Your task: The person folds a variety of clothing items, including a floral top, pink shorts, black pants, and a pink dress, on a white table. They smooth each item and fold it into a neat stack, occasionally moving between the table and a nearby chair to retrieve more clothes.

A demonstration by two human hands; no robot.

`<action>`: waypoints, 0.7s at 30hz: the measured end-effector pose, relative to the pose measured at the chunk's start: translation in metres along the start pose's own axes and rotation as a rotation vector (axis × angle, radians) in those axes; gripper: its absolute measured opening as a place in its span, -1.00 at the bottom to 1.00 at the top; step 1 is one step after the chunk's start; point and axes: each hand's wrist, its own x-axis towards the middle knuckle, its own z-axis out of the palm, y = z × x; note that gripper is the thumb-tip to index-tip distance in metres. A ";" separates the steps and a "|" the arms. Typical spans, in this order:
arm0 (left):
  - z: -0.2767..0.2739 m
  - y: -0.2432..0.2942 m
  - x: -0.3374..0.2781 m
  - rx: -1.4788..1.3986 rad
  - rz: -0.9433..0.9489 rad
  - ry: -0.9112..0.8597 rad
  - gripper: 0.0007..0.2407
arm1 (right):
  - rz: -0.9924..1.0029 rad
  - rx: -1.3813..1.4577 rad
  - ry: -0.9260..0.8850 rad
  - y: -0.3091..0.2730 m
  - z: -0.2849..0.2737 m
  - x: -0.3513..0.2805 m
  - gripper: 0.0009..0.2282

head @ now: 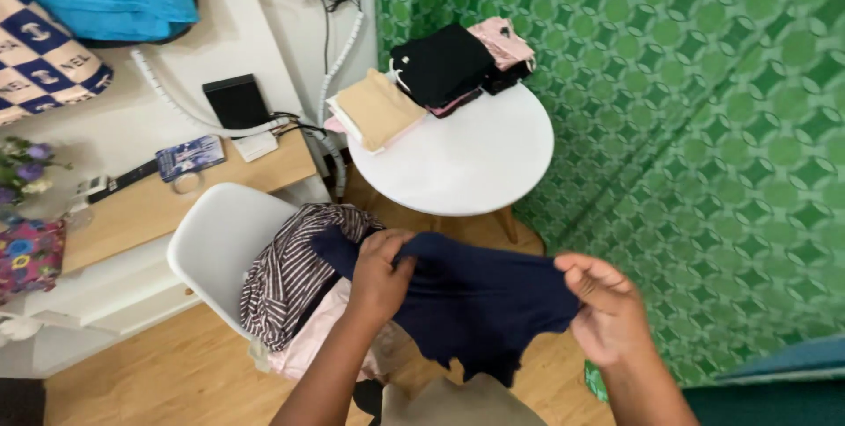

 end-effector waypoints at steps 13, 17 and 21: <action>0.047 0.051 -0.004 -0.962 -0.387 -0.485 -0.82 | -0.350 -0.041 0.285 -0.062 -0.013 -0.070 -0.83; 0.060 0.078 -0.005 -0.660 -0.217 -0.397 -0.81 | -0.397 -0.051 0.278 -0.069 -0.008 -0.084 -0.85; 0.075 0.107 -0.019 -0.301 -0.199 -0.377 -0.76 | -0.353 -0.049 0.242 -0.062 -0.007 -0.089 -0.86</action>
